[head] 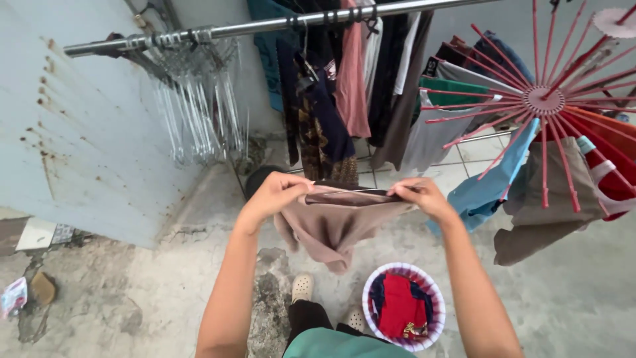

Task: Hang various pieces of clothing from a laundry basket onto a drying rack.

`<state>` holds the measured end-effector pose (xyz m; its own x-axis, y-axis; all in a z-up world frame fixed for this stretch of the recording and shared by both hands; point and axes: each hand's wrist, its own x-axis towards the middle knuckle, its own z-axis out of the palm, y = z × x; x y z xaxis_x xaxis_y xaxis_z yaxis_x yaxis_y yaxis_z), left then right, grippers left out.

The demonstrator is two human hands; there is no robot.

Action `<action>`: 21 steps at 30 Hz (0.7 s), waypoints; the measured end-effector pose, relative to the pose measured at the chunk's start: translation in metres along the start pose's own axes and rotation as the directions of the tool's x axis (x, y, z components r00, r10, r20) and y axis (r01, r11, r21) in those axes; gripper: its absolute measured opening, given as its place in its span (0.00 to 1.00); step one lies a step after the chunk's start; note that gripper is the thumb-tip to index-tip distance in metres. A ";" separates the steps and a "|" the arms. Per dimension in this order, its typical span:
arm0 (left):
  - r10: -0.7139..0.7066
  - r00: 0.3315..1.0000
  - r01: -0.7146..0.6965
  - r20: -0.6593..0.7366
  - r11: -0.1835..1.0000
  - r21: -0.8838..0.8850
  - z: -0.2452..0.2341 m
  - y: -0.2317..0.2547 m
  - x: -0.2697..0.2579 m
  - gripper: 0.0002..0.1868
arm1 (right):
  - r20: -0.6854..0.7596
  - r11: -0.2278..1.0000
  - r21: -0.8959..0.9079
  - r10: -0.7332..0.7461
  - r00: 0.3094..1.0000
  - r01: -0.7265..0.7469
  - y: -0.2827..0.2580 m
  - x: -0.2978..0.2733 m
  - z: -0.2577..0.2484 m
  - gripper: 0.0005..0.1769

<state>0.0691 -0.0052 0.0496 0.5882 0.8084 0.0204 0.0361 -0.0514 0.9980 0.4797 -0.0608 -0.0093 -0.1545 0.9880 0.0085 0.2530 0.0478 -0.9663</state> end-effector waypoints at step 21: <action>0.476 0.878 -0.413 -0.051 0.807 0.421 0.054 -0.011 0.021 0.09 | 0.086 0.931 -0.293 0.251 0.964 -0.217 -0.151 -0.035 -0.001 0.15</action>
<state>0.1251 -0.0194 0.0357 0.4927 0.7150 0.4961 0.1263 -0.6228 0.7721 0.4478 -0.1024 0.1367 -0.1675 0.9518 -0.2568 0.5492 -0.1262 -0.8261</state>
